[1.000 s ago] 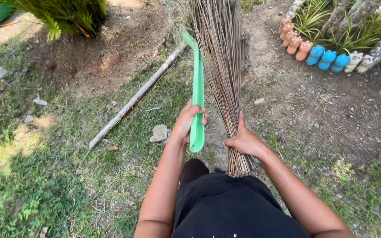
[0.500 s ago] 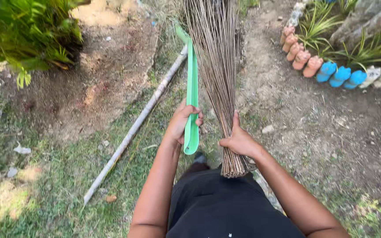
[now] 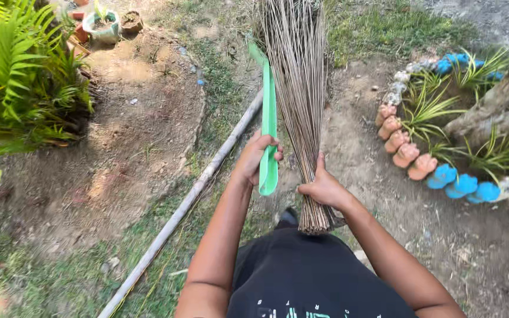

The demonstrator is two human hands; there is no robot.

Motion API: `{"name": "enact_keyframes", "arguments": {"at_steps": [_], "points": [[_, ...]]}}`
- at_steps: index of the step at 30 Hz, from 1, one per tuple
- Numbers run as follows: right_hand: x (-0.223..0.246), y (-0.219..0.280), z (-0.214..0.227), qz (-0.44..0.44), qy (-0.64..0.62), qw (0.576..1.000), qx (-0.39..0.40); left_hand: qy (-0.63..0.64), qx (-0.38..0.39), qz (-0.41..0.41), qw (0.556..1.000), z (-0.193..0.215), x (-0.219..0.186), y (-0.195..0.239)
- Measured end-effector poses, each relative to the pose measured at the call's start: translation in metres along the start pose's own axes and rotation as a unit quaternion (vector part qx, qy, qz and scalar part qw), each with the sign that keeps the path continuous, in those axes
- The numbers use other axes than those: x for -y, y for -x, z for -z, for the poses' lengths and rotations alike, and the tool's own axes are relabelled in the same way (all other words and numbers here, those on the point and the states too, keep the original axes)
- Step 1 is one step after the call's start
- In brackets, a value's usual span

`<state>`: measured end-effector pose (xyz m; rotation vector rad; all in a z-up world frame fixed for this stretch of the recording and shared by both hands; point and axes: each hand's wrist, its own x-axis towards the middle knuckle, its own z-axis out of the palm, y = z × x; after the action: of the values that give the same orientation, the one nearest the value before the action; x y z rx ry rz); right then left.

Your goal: The person sweeps dried leaves and grass from the ground using a stick broom and a dustpan, then carries the debris to a bin and deposits it inside.

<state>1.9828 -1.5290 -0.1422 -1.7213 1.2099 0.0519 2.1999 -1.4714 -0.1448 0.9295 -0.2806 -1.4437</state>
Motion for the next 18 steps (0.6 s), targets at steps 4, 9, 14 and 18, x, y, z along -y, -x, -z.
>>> {"name": "enact_keyframes", "arguments": {"at_steps": [4, 9, 14, 18], "points": [[0.017, -0.098, 0.067, 0.095, -0.025, 0.995, -0.017, 0.023, 0.028, -0.022, 0.999, -0.019, -0.041, -0.12], [0.059, -0.188, 0.136, -0.051, 0.011, 0.999, -0.006, -0.026, 0.03, -0.031, 0.999, -0.037, -0.087, -0.248], [0.079, -0.315, 0.193, -0.02, -0.031, 0.999, -0.029, -0.054, 0.04, -0.013, 0.998, -0.036, -0.125, -0.372], [0.108, -0.393, 0.234, -0.002, -0.058, 0.997, -0.046, -0.025, 0.085, 0.006, 0.996, -0.061, -0.18, -0.474]]}}
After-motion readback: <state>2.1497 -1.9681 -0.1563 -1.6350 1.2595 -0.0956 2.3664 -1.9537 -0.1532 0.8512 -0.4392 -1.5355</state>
